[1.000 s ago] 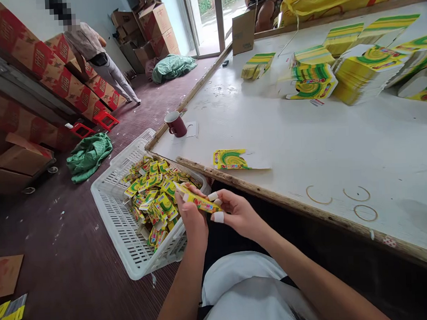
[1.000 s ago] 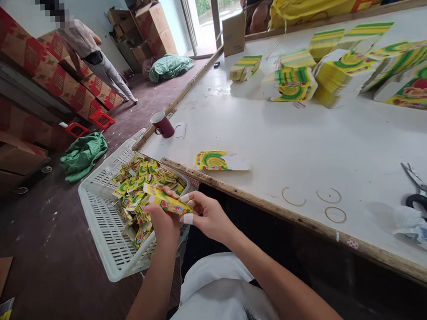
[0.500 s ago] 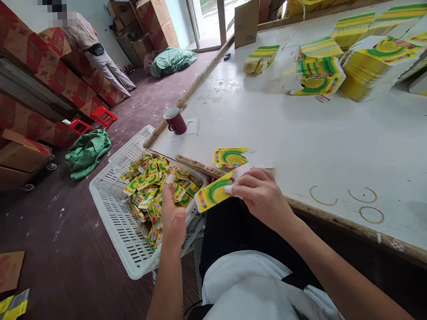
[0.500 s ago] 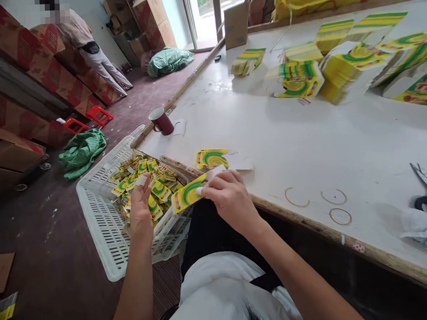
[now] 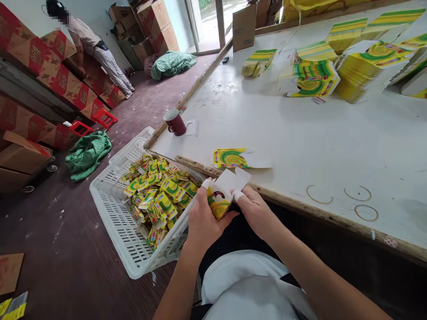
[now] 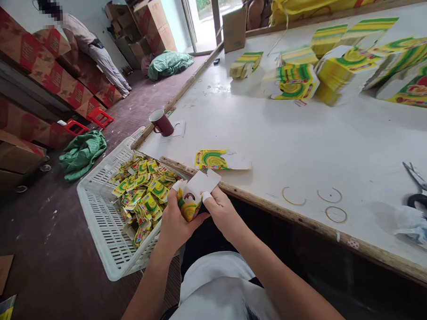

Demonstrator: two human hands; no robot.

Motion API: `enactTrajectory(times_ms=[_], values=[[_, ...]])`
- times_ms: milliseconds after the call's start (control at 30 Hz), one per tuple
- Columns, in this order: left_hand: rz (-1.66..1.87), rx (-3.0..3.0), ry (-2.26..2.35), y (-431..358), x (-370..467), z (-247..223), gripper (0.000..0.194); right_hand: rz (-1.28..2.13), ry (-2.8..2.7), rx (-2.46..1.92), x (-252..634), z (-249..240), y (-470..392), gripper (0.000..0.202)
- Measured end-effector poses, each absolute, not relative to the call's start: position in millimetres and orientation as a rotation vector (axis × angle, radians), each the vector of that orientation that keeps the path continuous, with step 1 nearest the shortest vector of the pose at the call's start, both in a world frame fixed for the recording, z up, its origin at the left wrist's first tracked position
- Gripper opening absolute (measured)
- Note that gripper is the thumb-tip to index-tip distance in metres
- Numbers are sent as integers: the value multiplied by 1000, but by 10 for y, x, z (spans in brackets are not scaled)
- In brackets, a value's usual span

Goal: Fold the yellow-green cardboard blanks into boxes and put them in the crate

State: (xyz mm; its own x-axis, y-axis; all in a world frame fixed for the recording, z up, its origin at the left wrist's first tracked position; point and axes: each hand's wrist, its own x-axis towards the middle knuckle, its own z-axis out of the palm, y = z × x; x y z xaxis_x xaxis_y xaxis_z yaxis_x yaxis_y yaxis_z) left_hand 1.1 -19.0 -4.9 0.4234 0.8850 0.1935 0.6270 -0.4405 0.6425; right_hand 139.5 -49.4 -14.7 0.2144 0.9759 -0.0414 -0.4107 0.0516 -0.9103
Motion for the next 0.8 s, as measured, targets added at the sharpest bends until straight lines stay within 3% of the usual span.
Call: enactTrajectory(times_ms=[267,500,633,800], values=[[778,2001,1230,-252,61,-51,71,1159,-569,-962,1376,-149,-532,24],[812,2005,1131,-249,111,-98,70,1292,-610,-896,1396,-189,-552,40],[734,2192,1165,-271,93,-175,56,1492,-628,-902,1495,-190,-503,47],[643,2292,1158,-239,73,-175,49,1422,-777,-996,1521,-268,-527,57]])
